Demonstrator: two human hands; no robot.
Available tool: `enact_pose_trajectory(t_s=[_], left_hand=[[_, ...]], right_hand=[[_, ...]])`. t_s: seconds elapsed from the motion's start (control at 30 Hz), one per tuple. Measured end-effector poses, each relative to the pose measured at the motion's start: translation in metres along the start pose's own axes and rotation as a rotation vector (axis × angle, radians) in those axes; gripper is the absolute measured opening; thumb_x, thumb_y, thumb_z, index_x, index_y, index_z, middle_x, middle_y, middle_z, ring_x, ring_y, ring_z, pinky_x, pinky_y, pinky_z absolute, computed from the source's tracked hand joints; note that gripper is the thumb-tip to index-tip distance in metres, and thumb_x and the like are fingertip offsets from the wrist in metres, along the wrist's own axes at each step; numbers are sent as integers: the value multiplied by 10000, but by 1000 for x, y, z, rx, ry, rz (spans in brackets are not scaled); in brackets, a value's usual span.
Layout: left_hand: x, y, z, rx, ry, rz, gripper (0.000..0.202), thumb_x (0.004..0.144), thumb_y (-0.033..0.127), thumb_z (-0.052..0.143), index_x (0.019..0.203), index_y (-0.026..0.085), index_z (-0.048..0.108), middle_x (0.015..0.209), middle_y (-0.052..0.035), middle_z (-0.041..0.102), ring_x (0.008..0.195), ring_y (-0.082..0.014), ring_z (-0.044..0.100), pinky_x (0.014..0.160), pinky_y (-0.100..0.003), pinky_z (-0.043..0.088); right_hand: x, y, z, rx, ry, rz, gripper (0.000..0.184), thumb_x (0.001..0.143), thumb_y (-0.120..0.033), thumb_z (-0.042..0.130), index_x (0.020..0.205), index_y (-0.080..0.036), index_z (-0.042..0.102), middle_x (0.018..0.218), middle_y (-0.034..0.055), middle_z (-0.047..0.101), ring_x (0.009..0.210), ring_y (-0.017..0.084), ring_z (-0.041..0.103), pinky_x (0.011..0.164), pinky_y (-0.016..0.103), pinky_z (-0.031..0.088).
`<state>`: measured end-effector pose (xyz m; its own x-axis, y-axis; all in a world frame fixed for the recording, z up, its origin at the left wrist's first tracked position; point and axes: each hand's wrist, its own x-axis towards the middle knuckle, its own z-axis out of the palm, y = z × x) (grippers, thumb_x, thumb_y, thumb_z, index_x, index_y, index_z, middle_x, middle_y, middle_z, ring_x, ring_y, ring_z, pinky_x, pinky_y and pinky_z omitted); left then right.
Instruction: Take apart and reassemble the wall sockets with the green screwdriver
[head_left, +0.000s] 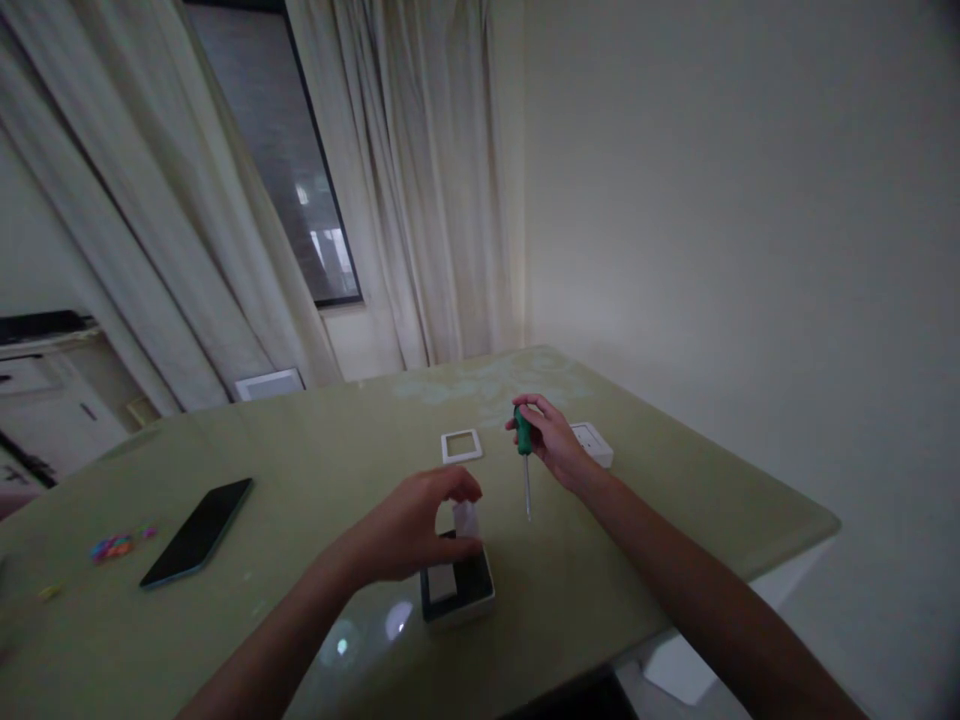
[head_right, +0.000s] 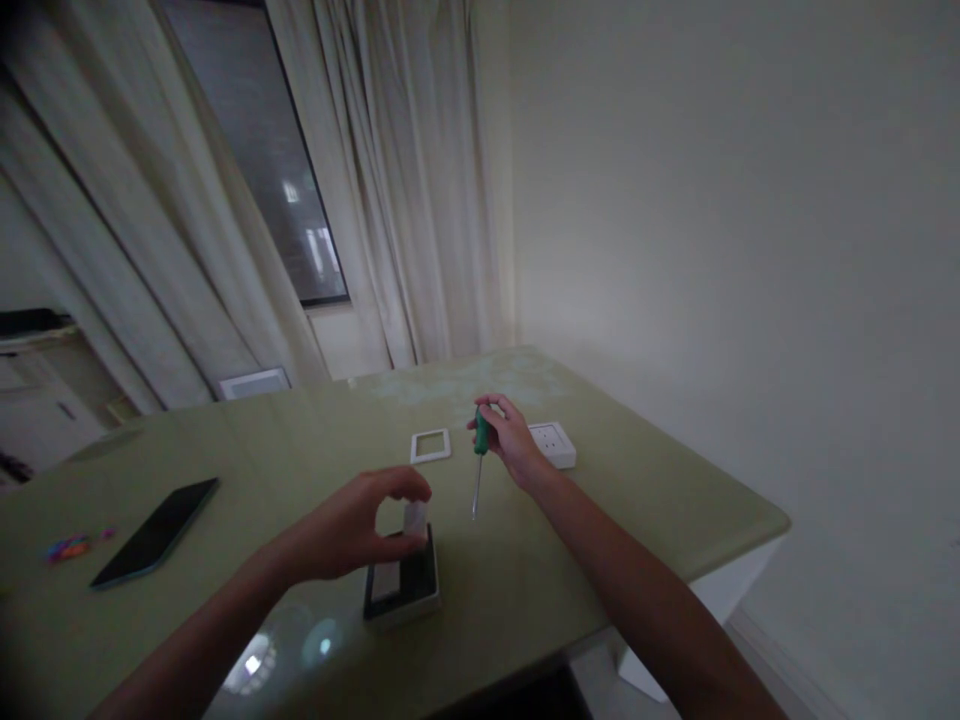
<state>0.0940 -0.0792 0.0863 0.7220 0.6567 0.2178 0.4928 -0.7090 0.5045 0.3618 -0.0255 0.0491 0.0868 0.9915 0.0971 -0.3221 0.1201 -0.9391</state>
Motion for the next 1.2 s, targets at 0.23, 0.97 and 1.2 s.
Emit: enact_pose_trajectory(t_s=[0.23, 0.97, 1.2], left_hand=[[-31, 15, 19, 63, -74, -95, 320, 828, 239, 820, 1132, 258, 722, 1090, -16, 747, 973, -243, 722, 827, -320, 540], [-64, -13, 59, 92, 107, 98, 285, 1045, 286, 705, 1323, 302, 761, 1442, -47, 728, 1330, -279, 698, 1143, -450, 579], [-64, -4, 59, 234, 135, 212, 305, 1136, 295, 511, 1360, 269, 718, 1388, -83, 761, 1261, -280, 741, 1105, -477, 608]], right_hand=[[4, 1, -3, -16, 22, -3, 383, 806, -471, 812, 1056, -249, 626, 773, 11, 749, 602, 142, 640, 535, 226, 471], [1, 2, -1, -4, 23, -3, 357, 814, -460, 797, 1037, -251, 613, 767, 17, 756, 583, 141, 640, 510, 217, 460], [1, 4, -1, 4, 17, 4, 346, 817, -453, 797, 1035, -253, 619, 761, 10, 751, 581, 138, 643, 511, 213, 466]])
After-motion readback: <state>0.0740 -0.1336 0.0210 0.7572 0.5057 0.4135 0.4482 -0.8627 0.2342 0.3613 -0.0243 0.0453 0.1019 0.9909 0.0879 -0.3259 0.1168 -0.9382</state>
